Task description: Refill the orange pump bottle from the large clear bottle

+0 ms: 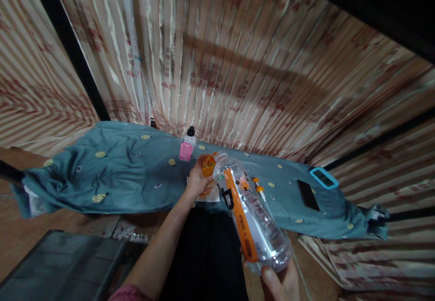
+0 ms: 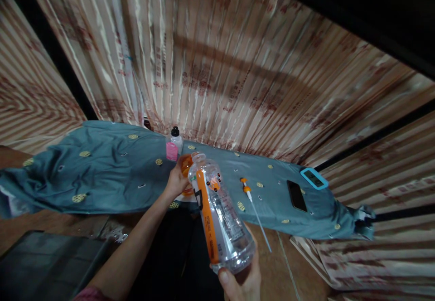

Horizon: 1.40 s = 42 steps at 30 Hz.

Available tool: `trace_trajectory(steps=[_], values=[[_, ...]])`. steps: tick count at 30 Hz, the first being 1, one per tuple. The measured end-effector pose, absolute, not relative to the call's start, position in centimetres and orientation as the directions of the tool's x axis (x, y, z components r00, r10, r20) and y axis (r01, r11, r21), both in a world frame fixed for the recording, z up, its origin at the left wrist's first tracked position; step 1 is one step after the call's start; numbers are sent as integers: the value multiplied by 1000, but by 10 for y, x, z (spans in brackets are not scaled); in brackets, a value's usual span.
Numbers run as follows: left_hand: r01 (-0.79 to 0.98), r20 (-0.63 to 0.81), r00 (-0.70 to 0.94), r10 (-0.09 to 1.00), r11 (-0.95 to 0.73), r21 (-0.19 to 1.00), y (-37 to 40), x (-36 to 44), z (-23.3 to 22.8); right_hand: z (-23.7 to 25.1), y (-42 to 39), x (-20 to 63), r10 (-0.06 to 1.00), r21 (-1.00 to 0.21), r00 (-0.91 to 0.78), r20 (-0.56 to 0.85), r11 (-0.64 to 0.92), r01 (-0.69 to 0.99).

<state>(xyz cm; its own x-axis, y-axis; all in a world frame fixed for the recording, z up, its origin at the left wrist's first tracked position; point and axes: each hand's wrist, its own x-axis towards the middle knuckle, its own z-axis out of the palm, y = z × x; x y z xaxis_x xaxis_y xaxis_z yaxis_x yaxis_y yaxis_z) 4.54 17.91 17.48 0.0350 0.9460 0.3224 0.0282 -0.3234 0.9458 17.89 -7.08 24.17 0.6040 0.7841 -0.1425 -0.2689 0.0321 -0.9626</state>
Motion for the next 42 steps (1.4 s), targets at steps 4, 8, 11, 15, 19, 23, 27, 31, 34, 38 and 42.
trace_trajectory(steps=[4,8,11,15,19,23,27,31,34,38,42], values=[[19,306,27,952,-307,952,180,46,171,240,-69,177,755,-952,637,-154,58,-299],[5,297,34,954,-297,955,181,46,168,241,-68,176,758,-958,639,-132,67,-277],[10,307,35,951,-307,952,180,45,171,243,-68,177,757,-959,636,-148,48,-280],[41,309,25,951,-310,950,178,44,175,245,-69,178,767,-968,625,-147,19,-250],[34,313,24,950,-313,949,179,45,175,243,-68,180,780,-971,611,-135,18,-237],[19,303,17,953,-303,953,181,46,171,238,-67,183,777,-977,617,-125,12,-213],[4,313,11,950,-313,950,182,46,171,238,-67,183,776,-979,617,-129,2,-206],[-10,324,-1,946,-324,946,181,46,172,239,-68,183,772,-976,617,-153,-21,-216],[-14,326,-4,946,-326,945,181,46,171,235,-69,185,782,-978,606,-146,-22,-207],[6,321,0,947,-321,947,182,46,170,231,-70,186,792,-986,602,-98,6,-168],[10,335,-7,942,-335,942,183,45,168,233,-69,186,801,-977,584,-134,-10,-212]])
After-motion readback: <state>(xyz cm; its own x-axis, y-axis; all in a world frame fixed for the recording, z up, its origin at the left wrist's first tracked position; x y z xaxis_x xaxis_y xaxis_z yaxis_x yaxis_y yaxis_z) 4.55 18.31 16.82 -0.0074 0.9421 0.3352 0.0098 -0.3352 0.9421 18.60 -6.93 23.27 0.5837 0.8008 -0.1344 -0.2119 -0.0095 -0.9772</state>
